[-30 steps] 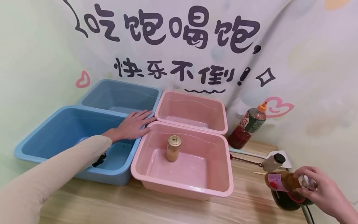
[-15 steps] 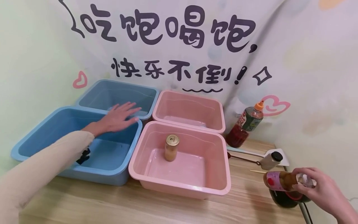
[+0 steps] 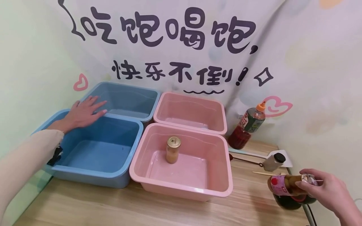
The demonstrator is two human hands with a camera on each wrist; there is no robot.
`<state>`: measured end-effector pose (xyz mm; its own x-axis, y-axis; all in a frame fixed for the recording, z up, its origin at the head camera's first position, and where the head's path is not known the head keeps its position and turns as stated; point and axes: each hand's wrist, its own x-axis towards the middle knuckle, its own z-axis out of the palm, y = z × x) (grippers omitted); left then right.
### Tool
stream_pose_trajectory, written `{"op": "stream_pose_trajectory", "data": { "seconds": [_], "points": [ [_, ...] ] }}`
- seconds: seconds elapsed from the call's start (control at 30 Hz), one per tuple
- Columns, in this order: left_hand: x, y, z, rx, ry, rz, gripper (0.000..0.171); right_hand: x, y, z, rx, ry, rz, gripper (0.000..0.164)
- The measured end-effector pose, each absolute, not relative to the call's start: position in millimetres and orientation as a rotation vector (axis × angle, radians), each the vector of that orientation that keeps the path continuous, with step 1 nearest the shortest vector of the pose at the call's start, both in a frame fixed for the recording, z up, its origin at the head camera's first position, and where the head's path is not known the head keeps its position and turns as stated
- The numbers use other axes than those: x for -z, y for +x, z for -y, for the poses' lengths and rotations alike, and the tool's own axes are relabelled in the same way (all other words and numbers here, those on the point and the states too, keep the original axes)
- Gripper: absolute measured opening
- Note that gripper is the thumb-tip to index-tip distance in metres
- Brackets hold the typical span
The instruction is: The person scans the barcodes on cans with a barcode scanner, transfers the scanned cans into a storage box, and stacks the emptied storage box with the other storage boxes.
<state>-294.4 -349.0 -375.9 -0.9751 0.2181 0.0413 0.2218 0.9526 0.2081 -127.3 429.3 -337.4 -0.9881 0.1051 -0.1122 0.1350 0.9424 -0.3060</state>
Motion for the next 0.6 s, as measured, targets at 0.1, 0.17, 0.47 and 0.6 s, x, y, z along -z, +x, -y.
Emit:
{"op": "stream_pose_trajectory", "data": {
  "seconds": [0.1, 0.17, 0.47, 0.6],
  "points": [
    [376.0, -293.5, 361.2, 0.336, -0.31, 3.118, 0.072, 337.6, -129.6, -429.4, 0.476, 0.236, -2.985, 0.055],
    [374.8, -293.5, 365.5, 0.349, -0.299, 3.157, 0.074, 337.8, -130.3, -429.8, 0.454, 0.25, -2.996, 0.055],
    [381.6, -291.6, 364.5, 0.446, -0.291, 3.307, 0.076, 347.7, -132.0, -427.4, 0.453, 0.096, -3.051, 0.048],
    [379.4, -289.2, 363.2, 0.454, -0.278, 3.318, 0.076, 352.9, -134.4, -424.0, 0.442, 0.052, -3.063, 0.048]
  ]
}}
